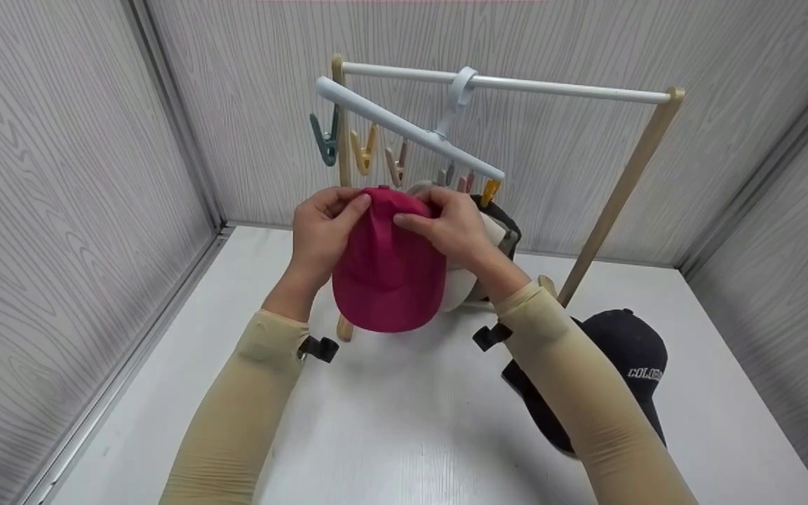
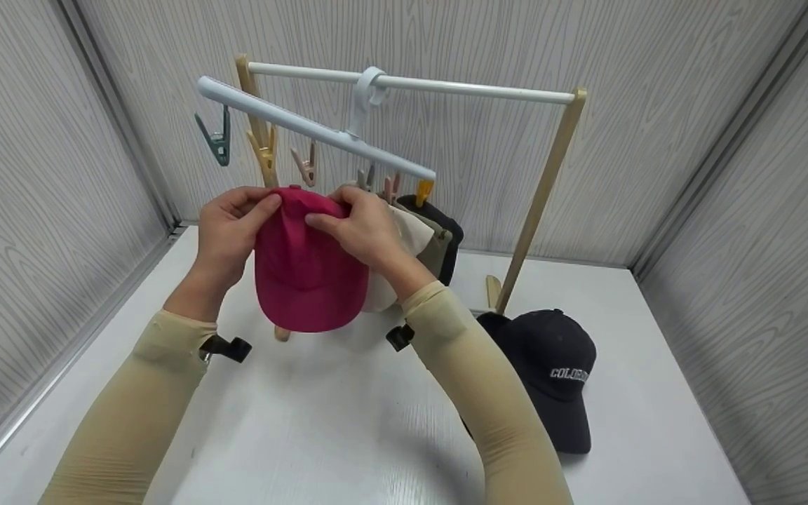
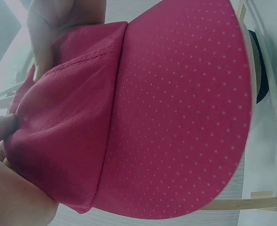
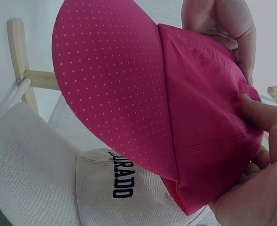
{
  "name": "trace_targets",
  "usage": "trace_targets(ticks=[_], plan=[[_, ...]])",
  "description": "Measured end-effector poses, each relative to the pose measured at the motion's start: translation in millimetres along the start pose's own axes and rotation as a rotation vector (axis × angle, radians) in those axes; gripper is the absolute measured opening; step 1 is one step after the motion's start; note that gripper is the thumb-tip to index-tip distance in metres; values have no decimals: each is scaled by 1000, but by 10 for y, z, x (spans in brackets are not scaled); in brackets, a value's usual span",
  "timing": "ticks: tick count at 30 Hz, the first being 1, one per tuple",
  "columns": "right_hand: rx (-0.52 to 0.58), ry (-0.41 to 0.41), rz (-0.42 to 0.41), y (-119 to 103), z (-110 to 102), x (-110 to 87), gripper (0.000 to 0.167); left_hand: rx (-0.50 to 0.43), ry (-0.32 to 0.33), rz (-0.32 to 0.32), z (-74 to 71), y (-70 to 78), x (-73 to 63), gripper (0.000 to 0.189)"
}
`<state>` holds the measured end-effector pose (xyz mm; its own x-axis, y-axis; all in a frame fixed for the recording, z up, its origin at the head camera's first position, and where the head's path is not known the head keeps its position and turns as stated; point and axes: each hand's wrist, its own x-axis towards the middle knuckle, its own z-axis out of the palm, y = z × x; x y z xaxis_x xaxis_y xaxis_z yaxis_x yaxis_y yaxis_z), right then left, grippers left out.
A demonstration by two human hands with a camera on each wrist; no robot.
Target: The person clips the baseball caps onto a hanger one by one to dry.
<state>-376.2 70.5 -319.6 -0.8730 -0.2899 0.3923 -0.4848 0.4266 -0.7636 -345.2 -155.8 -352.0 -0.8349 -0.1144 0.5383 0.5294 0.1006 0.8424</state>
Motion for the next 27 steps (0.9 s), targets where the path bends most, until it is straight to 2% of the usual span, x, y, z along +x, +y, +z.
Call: trace_targets(ticks=[12,20,27], plan=[[34,-10,34,-9,-21,23,38,-20,2,-1,30,14,43,23],[63,-33,19,-65,-33,76,42,-42,6,-18,40,17,58,20],[28,-15,1,-193,-61,146,49,-50,0,9,55,33,73,19]])
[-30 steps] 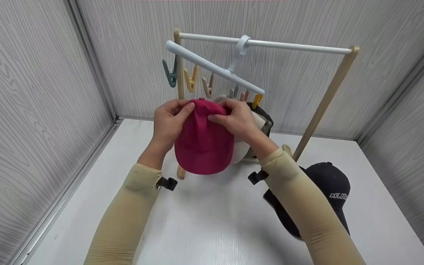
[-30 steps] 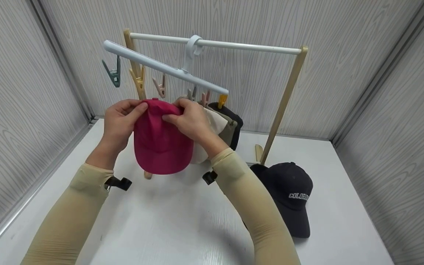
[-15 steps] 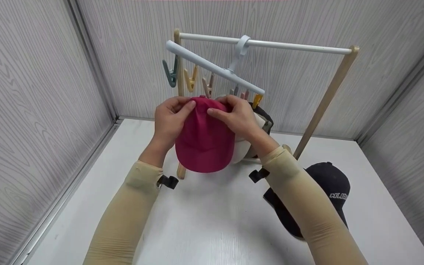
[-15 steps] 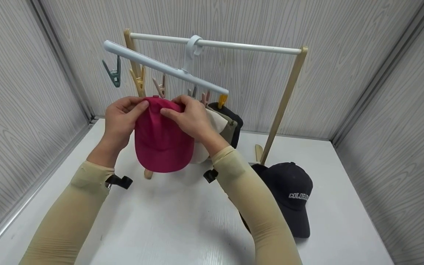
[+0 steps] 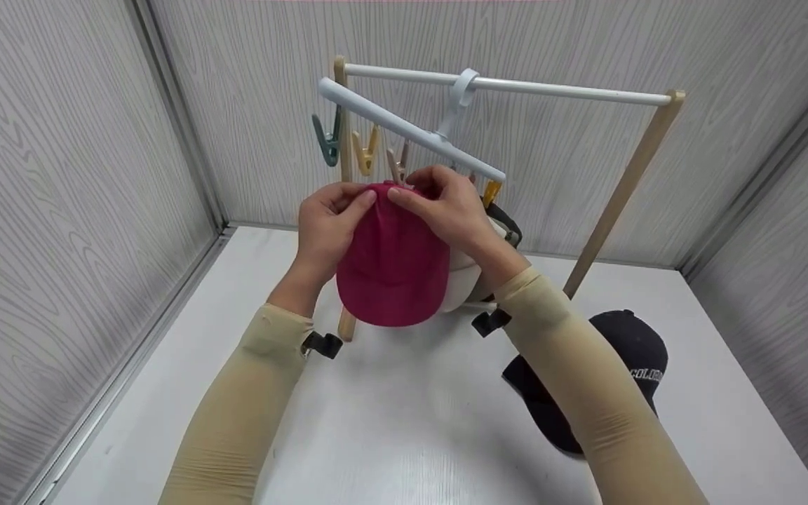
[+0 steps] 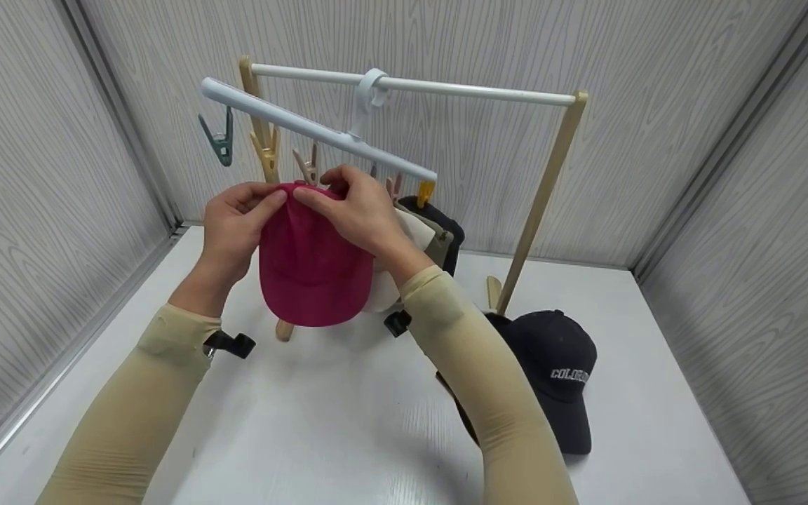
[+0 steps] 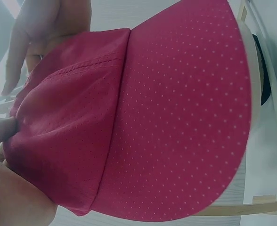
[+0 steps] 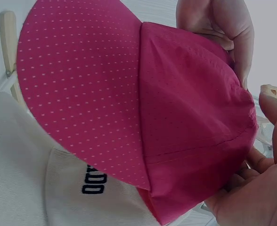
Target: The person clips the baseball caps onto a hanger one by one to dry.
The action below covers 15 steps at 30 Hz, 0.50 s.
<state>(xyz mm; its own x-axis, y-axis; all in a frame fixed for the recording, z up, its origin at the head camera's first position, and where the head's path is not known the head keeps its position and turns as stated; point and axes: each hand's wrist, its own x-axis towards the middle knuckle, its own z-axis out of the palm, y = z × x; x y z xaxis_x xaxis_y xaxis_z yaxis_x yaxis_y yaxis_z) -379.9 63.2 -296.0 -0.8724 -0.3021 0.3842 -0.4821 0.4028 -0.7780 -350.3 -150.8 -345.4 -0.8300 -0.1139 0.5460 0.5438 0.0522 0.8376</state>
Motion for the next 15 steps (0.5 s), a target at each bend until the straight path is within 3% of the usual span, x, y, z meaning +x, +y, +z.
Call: trace_targets(ticks=[5,15], plan=[[-24,37,34,-118,39,81,55,2,4,10,3,-7,14,19],[-60,161,61,-256,220,166,45,16,-6,-14,-18,-43,12,19]])
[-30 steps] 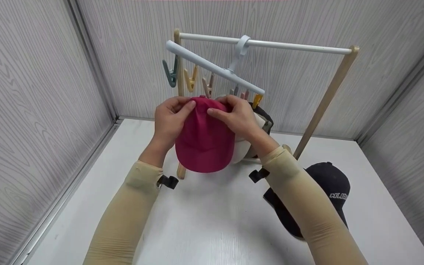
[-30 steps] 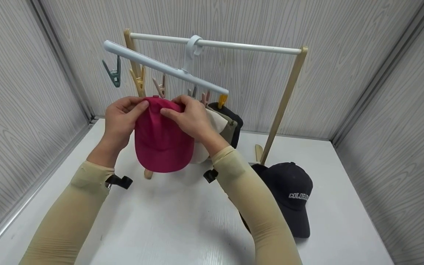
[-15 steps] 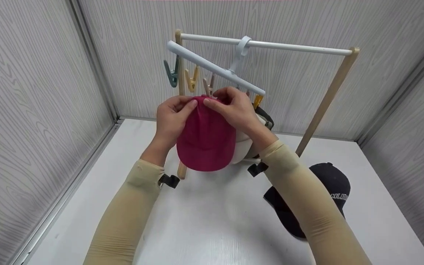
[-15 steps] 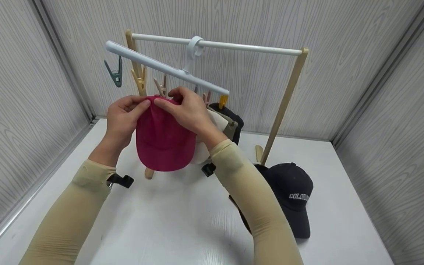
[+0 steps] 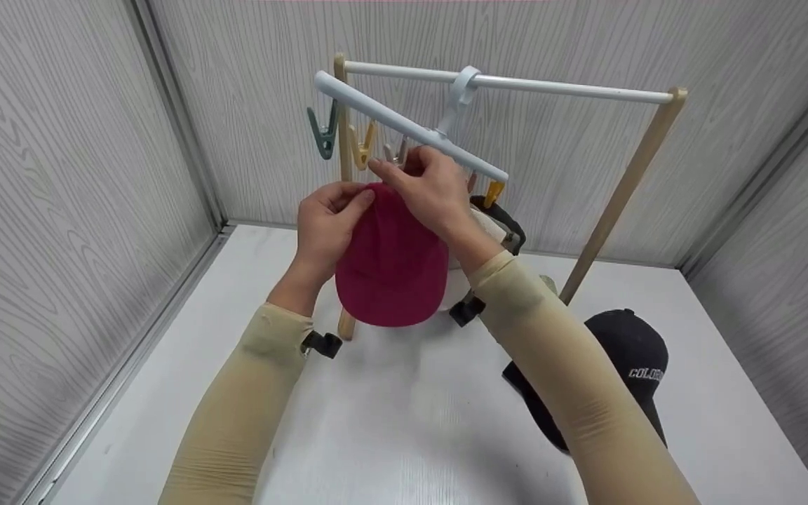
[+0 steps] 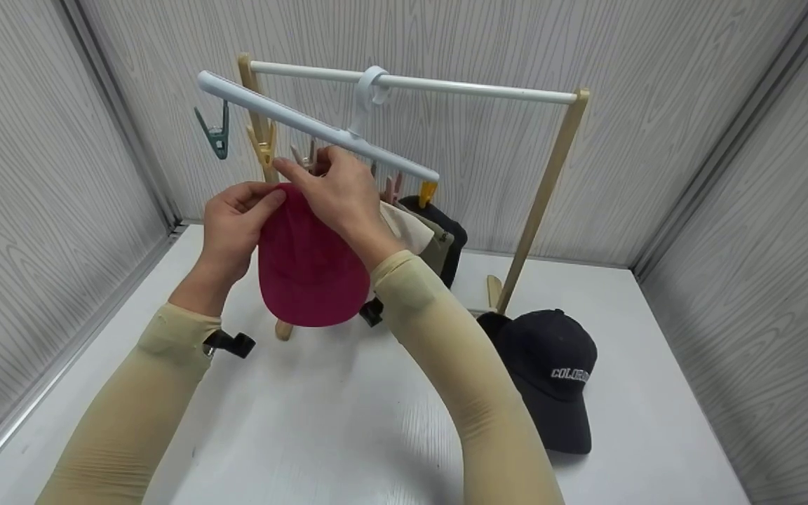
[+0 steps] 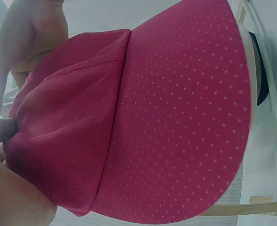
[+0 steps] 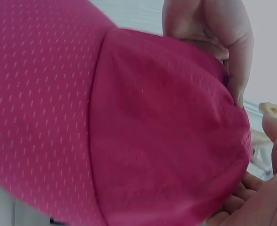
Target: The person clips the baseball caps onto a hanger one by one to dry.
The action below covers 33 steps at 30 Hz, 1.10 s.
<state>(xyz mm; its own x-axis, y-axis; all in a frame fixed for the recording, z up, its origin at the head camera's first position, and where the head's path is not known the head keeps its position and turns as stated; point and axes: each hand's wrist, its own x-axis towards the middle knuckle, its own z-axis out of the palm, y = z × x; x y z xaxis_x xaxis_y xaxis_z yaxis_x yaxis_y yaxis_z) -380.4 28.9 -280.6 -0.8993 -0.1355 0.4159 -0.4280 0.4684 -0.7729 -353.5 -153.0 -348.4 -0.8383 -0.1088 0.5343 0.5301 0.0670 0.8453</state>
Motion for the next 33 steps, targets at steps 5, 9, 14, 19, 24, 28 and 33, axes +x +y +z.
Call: trace_targets(ticks=[5,9,14,19,24,28,33], plan=[[-29,53,-1,-79,71,0,42,8,2,-6,0,-9,7,19],[-21,78,23,-122,104,14,39,6,9,-12,0,-14,0,18],[11,101,35,-139,105,32,36,2,5,-12,1,8,-17,20],[43,102,35,-120,86,32,38,3,5,2,-3,28,-34,20],[23,121,13,-106,57,29,41,-1,-3,5,-11,29,-46,19],[-1,122,-11,-112,38,19,42,-3,1,1,-22,20,-50,20],[28,101,-49,-124,10,-1,44,9,4,8,-26,28,-57,21]])
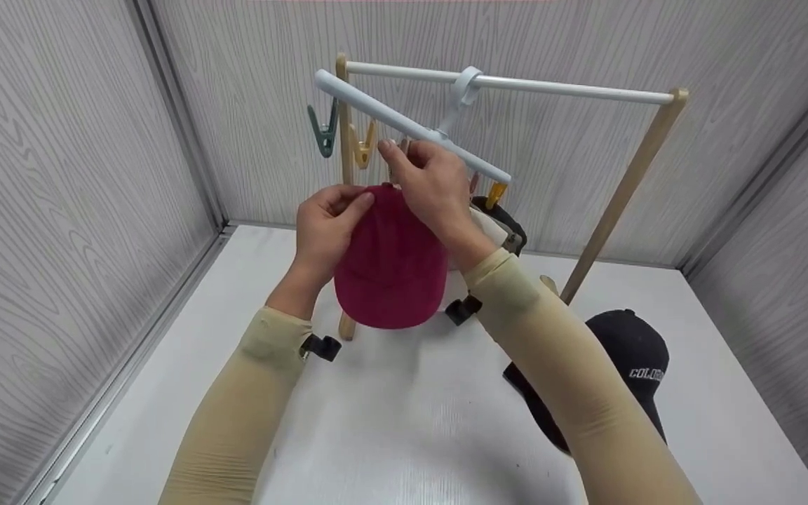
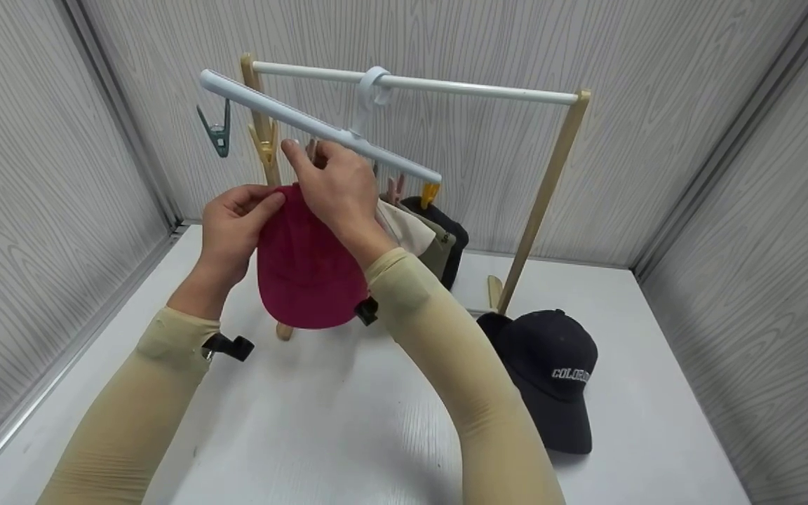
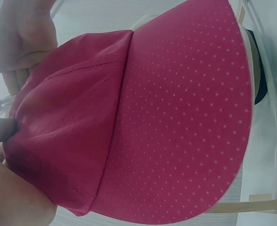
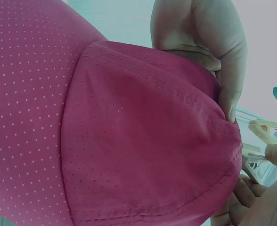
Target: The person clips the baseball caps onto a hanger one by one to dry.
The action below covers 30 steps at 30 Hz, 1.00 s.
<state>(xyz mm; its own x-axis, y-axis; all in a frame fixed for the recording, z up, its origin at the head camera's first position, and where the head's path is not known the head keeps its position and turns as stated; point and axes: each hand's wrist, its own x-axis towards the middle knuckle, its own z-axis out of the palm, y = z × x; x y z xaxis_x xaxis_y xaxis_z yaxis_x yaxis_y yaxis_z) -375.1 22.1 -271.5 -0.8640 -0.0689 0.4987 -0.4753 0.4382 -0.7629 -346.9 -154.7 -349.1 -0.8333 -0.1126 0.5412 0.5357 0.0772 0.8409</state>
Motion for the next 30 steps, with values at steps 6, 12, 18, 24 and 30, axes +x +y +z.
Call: trace_targets(ticks=[6,12,18,24,30], plan=[[70,-11,-34,4,-45,-1,47,-8,2,4,6,15,-1,21],[126,-20,-30,24,-67,10,48,-28,7,-2,10,18,-5,20],[148,2,-17,24,-87,22,42,-41,24,-7,33,33,-8,20],[153,5,-6,36,-106,32,38,-66,44,-21,70,36,0,21],[168,6,0,57,-120,42,36,-98,55,-34,103,41,9,19]])
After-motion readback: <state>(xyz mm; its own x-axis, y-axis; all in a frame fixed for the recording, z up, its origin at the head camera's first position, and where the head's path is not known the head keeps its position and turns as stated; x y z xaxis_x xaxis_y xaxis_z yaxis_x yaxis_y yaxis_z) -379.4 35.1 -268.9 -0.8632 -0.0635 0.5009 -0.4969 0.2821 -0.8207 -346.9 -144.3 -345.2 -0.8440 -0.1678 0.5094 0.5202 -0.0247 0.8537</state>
